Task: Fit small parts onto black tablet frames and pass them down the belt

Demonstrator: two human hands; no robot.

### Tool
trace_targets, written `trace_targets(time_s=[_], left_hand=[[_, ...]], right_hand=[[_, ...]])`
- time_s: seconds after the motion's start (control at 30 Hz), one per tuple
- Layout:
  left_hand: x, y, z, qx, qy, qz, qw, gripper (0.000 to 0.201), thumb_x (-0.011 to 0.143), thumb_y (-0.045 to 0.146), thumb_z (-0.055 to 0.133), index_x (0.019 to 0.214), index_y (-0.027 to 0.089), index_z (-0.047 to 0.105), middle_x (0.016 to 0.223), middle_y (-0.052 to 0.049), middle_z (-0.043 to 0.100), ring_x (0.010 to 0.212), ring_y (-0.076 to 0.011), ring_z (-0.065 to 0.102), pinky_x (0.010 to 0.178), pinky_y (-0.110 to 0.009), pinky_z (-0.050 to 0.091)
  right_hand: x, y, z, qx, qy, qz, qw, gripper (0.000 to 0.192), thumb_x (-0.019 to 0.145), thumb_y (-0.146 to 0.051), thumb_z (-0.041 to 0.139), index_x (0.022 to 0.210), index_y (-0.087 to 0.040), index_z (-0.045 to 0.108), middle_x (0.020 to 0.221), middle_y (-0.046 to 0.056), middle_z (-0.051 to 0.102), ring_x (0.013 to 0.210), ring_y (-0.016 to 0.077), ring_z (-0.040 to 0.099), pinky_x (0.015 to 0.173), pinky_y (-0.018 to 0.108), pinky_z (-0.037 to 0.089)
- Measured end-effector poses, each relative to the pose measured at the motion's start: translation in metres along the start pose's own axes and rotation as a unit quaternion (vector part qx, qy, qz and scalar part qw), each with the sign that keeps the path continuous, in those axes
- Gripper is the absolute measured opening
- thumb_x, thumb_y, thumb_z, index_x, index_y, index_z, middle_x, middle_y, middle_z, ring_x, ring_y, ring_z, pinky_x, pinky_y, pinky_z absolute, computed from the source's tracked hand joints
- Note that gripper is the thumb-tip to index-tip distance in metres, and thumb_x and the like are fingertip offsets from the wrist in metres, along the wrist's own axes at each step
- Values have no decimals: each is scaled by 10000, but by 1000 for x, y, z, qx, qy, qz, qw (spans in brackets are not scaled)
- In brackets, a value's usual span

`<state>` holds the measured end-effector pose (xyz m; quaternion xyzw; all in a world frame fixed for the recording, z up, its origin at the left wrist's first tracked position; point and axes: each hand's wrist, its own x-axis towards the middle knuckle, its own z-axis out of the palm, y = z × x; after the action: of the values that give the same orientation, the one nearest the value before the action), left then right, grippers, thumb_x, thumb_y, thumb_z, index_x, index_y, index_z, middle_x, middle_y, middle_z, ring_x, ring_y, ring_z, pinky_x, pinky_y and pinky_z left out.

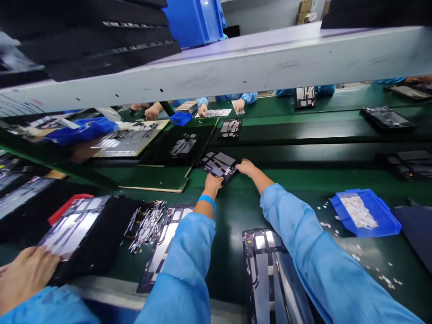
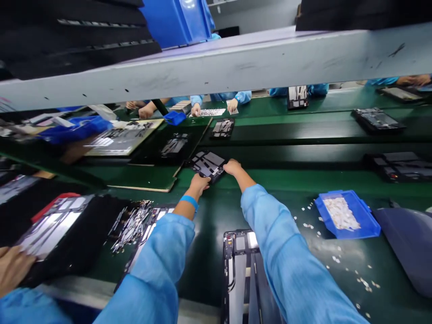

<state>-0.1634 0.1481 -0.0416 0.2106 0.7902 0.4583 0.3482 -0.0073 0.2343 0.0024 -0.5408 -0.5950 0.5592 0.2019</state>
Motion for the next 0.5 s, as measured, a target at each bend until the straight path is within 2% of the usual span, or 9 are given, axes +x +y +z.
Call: trace_targets(time_s=[0.07, 0.13, 0.2, 0.27, 0.3, 0.37, 0.43, 0.5], left_hand=[[-1, 4, -2, -3, -2, -17, 1000, 412, 982, 383, 664, 1333, 175, 608, 1336, -118, 633, 1135, -260, 661, 947, -482, 590], [-6, 12, -4, -15, -22, -25, 999, 402, 987, 391, 658, 1323, 174, 611, 1321, -112, 638, 1114, -252, 666, 931, -473, 596], [-19, 21, -5, -32, -58, -26, 997, 358, 983, 362, 662, 1270, 151, 629, 1219, -106, 671, 1007, -219, 685, 849, -409, 609], [-45, 26, -8, -53, -100, -12, 994, 309, 941, 272, 693, 1207, 120, 647, 1047, -91, 696, 843, -174, 677, 716, -307, 580], [-64, 24, -11, -65, -121, 0, 991, 318, 898, 214, 712, 1194, 114, 651, 969, -79, 695, 779, -156, 661, 662, -267, 547], [-112, 10, -23, -89, -157, 39, 983, 462, 806, 146, 727, 1258, 145, 631, 917, -50, 691, 766, -150, 654, 644, -240, 516], [-168, -21, -40, -95, -195, 116, 969, 625, 769, 177, 709, 1377, 182, 567, 960, -47, 686, 897, -185, 674, 767, -280, 553], [-223, -65, -59, -48, -217, 158, 962, 703, 809, 297, 684, 1480, 230, 489, 1009, -62, 681, 965, -225, 678, 856, -357, 580]], right_hand=[[2, 1, 3, 0, 2, 9, 1000, 292, 955, -382, 689, 1083, -121, 664, 1027, 85, 699, 901, 192, 662, 815, 341, 548], [-2, 2, -4, 11, 11, 14, 1000, 220, 968, -336, 651, 1013, -121, 640, 867, 44, 658, 771, 156, 619, 715, 298, 524], [-16, 4, -20, 29, 17, 9, 999, 152, 955, -278, 617, 925, -129, 604, 716, 11, 575, 667, 131, 551, 628, 256, 468], [-46, 10, -41, 42, 17, -4, 999, 122, 928, -251, 598, 856, -162, 556, 649, -25, 494, 598, 111, 488, 563, 232, 417], [-68, 17, -52, 46, 18, -11, 999, 113, 909, -245, 597, 845, -177, 535, 650, -35, 479, 579, 104, 468, 542, 226, 400], [-128, 37, -71, 49, 22, -30, 998, 111, 864, -244, 609, 870, -199, 508, 700, -39, 502, 575, 105, 465, 521, 225, 391], [-200, 68, -83, 58, 17, -75, 995, 197, 838, -285, 631, 972, -214, 505, 837, -13, 583, 682, 140, 548, 574, 242, 453], [-275, 105, -85, 58, -17, -102, 993, 238, 857, -328, 626, 1041, -227, 513, 1003, 33, 645, 899, 198, 617, 742, 300, 529]])
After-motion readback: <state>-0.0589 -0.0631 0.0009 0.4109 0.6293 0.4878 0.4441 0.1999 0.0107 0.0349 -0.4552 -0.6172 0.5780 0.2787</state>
